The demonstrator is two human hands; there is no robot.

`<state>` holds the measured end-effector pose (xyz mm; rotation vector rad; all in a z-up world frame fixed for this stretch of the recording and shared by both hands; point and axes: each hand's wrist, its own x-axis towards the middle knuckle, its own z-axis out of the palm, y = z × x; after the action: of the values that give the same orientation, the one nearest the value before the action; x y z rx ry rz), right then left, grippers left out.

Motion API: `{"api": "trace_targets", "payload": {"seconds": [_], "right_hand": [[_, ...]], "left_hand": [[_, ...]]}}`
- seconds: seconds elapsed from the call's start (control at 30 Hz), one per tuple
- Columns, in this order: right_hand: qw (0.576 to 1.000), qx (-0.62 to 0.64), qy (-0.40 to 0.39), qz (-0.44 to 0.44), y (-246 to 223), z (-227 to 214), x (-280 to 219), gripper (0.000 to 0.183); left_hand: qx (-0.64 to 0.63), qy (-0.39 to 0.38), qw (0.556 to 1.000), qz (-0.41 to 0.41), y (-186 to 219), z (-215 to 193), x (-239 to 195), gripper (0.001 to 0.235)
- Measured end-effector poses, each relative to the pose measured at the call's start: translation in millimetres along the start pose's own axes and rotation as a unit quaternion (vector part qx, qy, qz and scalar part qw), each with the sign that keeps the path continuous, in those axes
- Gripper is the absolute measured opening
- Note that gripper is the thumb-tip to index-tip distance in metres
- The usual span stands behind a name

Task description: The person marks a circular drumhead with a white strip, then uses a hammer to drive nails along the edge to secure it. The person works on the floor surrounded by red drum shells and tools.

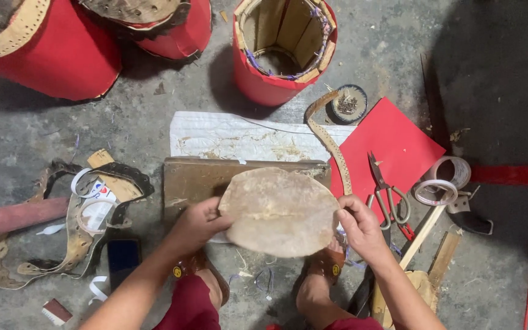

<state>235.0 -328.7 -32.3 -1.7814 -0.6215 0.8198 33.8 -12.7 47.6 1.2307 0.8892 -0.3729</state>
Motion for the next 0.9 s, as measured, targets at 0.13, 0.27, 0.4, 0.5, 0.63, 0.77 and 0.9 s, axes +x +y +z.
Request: {"api": "trace_targets", "payload": {"seconds": [0.13, 0.27, 0.4, 0.5, 0.63, 0.77, 0.9], "right_hand": [[0.999, 0.035, -0.010, 0.019, -15, 10, 12, 0.022], [0.986, 0.115, -0.007, 0.125, 5, 23, 5, 0.028], [0.944, 0.245, 0.040, 0.217, 24, 30, 1, 0.030], [0.946, 0.241, 0.039, 0.211, 92, 24, -15, 0.029], [0.994, -0.025, 0.036, 0.097, -39, 16, -1, 0.022], [0.933, -0.126, 0.046, -0.334, -76, 14, -13, 0.027], [0.842, -0.253, 0.051, -0.474, -90, 33, -10, 0.034]], "left_hand": [[0.024, 0.024, 0.999, 0.020, -30, 3, 21, 0.023], [0.016, 0.043, 0.999, -0.013, -50, -1, 30, 0.016], [0.009, 0.036, 0.999, -0.013, -61, -1, 30, 0.015], [0.012, 0.027, 1.000, -0.005, -30, 4, 12, 0.014], [0.090, 0.035, 0.995, 0.015, -16, -4, 3, 0.022], [-0.125, -0.039, 0.991, 0.011, -1, -2, 6, 0.068], [-0.393, -0.300, 0.869, 0.003, -53, -6, 29, 0.095]]}}
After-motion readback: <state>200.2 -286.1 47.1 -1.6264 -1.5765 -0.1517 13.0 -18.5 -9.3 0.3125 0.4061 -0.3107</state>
